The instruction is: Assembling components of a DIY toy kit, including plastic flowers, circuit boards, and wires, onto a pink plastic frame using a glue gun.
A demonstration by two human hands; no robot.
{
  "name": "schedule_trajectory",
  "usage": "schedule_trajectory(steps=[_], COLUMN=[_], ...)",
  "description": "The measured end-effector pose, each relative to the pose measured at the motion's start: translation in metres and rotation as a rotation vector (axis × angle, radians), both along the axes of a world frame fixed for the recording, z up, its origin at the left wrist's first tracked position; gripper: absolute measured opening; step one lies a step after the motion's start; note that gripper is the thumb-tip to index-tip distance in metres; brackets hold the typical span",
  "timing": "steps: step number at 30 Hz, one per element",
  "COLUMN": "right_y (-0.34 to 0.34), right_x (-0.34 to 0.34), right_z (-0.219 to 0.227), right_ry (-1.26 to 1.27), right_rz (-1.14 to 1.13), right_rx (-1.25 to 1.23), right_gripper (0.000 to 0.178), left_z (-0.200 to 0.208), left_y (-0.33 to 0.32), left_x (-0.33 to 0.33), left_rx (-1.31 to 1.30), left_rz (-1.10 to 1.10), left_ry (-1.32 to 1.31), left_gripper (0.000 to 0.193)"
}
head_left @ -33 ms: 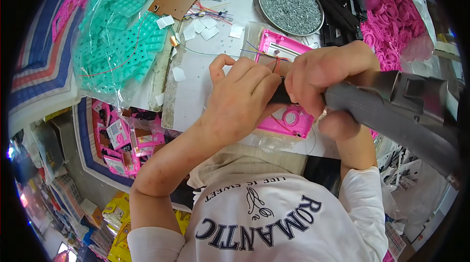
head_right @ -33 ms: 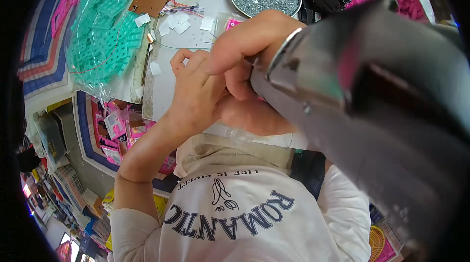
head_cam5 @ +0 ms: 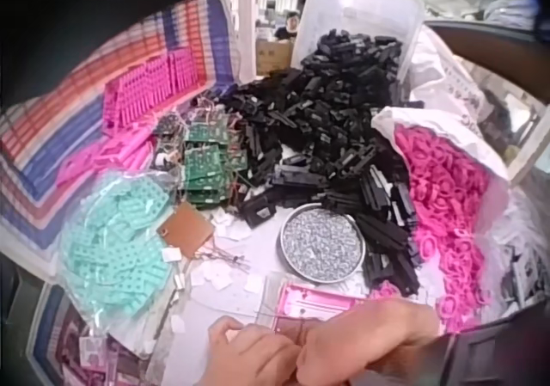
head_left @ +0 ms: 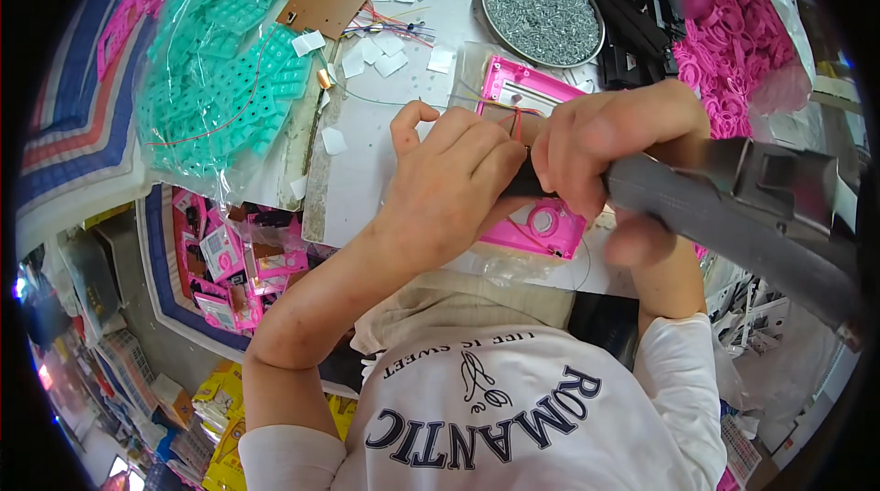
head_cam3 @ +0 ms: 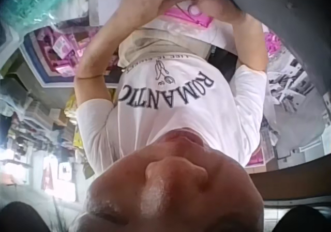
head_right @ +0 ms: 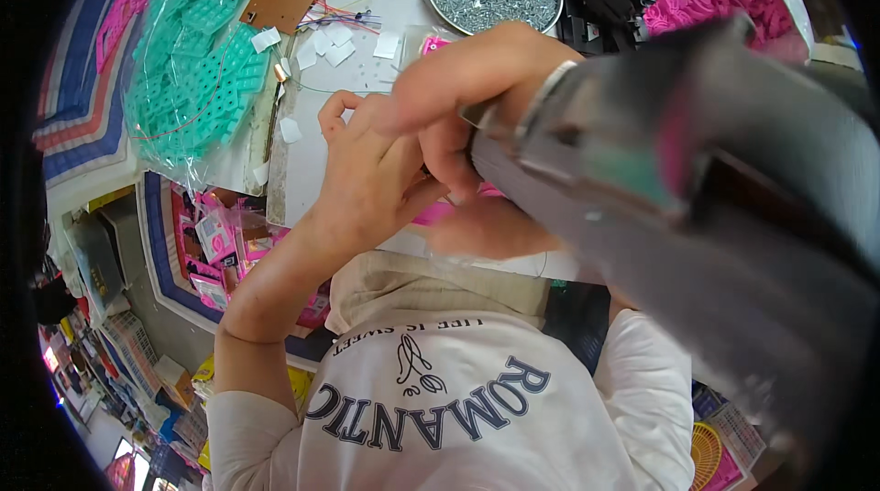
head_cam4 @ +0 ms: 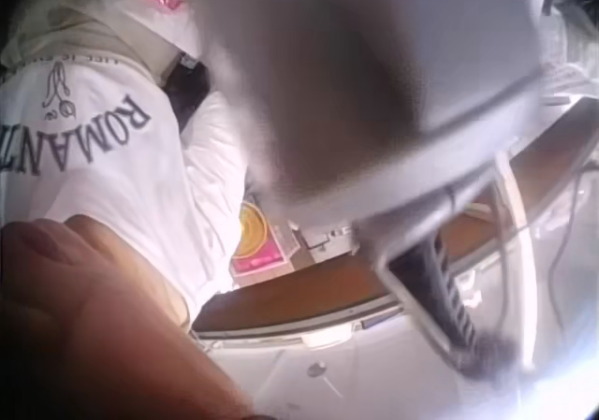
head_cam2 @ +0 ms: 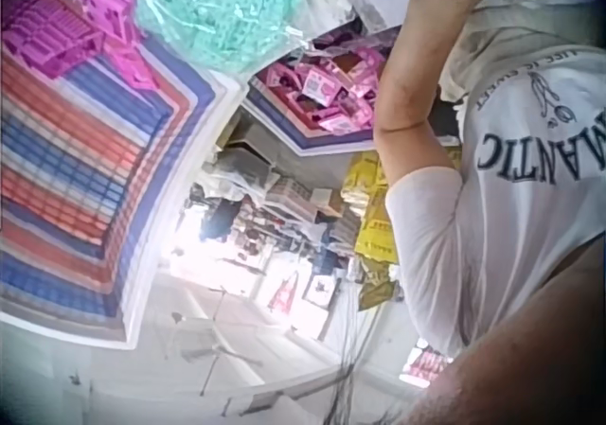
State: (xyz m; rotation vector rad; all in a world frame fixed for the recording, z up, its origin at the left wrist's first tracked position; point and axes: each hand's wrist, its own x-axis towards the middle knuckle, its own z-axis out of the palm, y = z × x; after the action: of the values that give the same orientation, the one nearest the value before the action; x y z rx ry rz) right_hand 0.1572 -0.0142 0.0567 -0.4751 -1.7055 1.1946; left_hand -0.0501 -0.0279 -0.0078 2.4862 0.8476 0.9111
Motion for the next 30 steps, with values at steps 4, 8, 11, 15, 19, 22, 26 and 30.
schedule_trajectory(steps=[4,8,11,15,19,22,26,30], right_y=[-0.026,-0.051,-0.044,-0.030,-0.009,-0.014,-0.021,-0.031], right_x=[0.002,0.028,0.031,0.025,0.036,0.023,0.039,0.039], right_z=[0.004,-0.016,-0.020,-0.008,-0.004,0.004,-0.010,-0.023], right_ry=[-0.147,-0.897,-0.719,-0.770,-1.107,-1.313,-0.965,-0.936], right_rz=[-0.296,-0.540,-0.608,-0.708,-0.625,-0.824,-0.510,-0.654], right_rx=[-0.147,0.236,0.215,-0.353,-0.433,-0.093,0.187,0.316], right_gripper=[0.100,0.067,0.040,0.038,0.039,0.041,0.049,0.056], left_z=[0.005,-0.008,-0.009,-0.027,-0.009,-0.007,-0.003,-0.006], left_y=[0.020,0.030,0.023,0.017,0.013,0.013,0.012,0.012], left_x=[0.004,0.006,0.013,0.014,0.014,0.015,0.015,0.018], left_rx=[-0.153,-0.183,-0.367,-0.533,-0.186,-0.023,0.011,0.015], left_rz=[-0.093,-0.115,0.009,0.082,0.113,0.135,0.127,0.107], left_ry=[-0.138,-0.140,-0.322,-0.513,-0.143,0.004,0.033,0.002], left_gripper=[0.039,0.064,0.080,0.082,0.064,0.061,0.067,0.066])
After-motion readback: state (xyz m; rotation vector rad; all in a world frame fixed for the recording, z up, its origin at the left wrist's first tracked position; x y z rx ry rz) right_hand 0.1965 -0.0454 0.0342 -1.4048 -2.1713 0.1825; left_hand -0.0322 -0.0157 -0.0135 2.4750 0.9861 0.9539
